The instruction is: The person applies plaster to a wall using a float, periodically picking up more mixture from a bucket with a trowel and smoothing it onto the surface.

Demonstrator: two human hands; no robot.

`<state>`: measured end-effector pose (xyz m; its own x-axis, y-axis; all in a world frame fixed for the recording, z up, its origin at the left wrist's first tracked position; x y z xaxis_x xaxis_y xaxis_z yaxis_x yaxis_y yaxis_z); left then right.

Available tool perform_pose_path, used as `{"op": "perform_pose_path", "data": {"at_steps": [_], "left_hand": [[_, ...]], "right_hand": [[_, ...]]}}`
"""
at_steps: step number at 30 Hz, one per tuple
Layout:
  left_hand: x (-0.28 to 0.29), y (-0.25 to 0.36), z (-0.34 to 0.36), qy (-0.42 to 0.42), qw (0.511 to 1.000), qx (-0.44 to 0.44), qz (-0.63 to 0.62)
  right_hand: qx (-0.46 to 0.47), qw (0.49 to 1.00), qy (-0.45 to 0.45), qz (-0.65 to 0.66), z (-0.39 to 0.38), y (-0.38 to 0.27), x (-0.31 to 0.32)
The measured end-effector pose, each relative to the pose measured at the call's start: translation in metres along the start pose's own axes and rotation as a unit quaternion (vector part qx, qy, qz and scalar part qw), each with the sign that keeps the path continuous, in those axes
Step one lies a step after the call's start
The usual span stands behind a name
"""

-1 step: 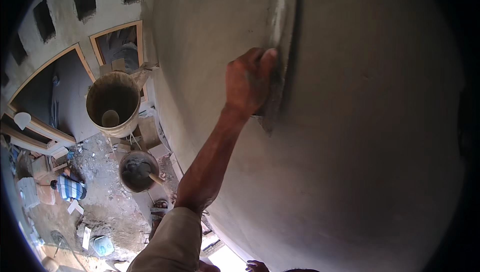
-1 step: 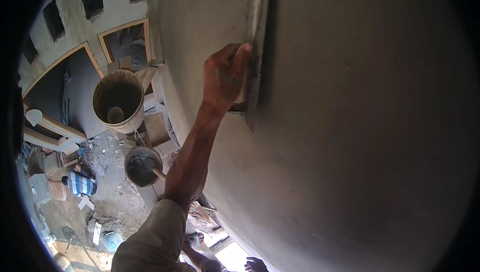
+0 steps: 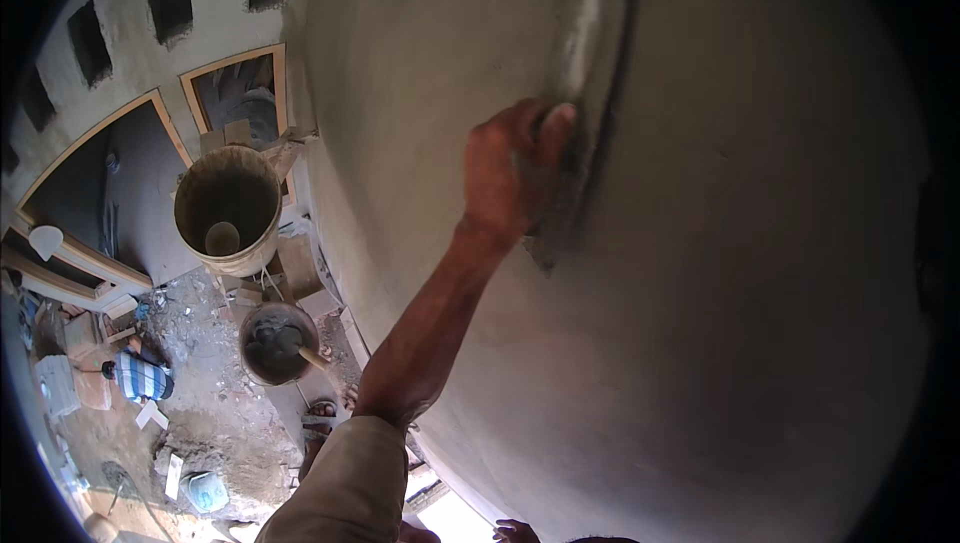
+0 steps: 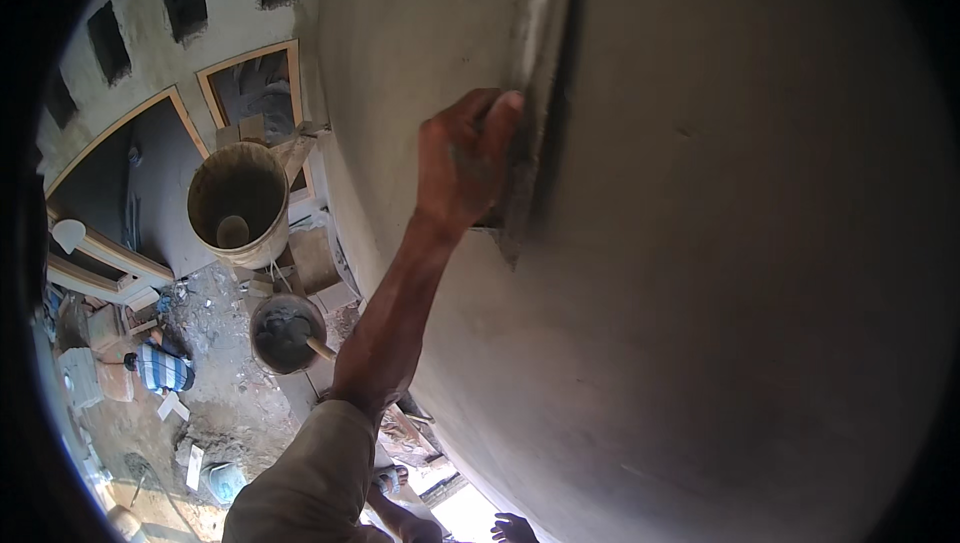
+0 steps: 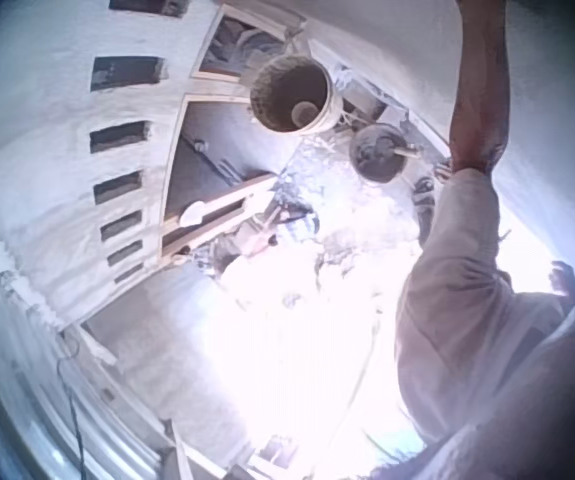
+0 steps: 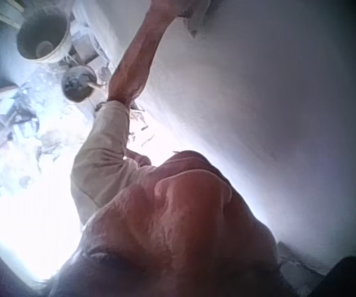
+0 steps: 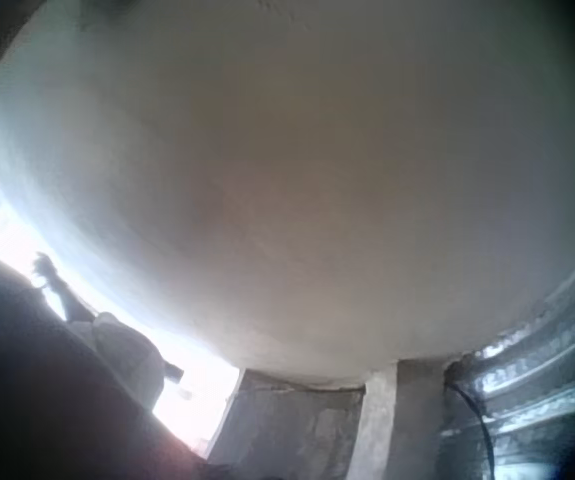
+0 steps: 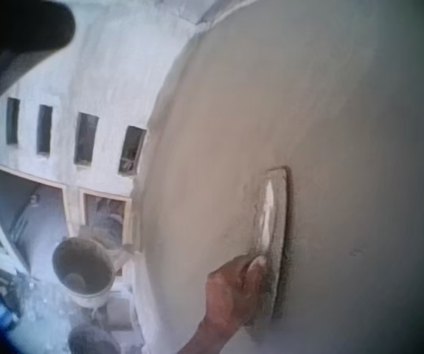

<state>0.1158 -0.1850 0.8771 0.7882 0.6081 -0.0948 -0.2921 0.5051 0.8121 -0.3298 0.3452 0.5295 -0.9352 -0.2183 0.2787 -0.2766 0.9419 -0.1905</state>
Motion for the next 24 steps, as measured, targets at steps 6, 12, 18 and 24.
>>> {"op": "perform_pose_path", "data": {"at_steps": [6, 12, 18, 24], "left_hand": [[-0.013, 0.116, -0.093, -0.138, 0.986, -0.058, 0.071], [0.019, 0.098, -0.193, -0.214, 0.971, -0.059, -0.094], [0.093, -0.211, -0.3, 0.022, 0.785, 0.564, -0.255], [0.125, -0.471, -0.465, 0.141, 0.658, 0.696, -0.249]], "right_hand": [[-0.02, 0.999, 0.002, -0.04, -0.021, -0.006, 0.014], [0.014, 0.997, -0.027, -0.074, -0.024, -0.044, -0.015], [0.067, 0.996, -0.038, -0.04, -0.02, -0.089, -0.047], [-0.029, 0.997, -0.013, -0.066, 0.025, -0.046, -0.078]]}}
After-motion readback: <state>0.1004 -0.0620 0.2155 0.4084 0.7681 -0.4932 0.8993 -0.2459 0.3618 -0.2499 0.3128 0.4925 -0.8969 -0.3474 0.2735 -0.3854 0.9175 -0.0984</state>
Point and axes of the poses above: each hand's wrist, its own z-axis towards the middle knuckle, its own x-axis out of the back of the hand, y = z × x, the point moved 3 cm from there along z, towards the middle knuckle, and after that the axes turned 4 degrees about z, right-handed, at the moved point
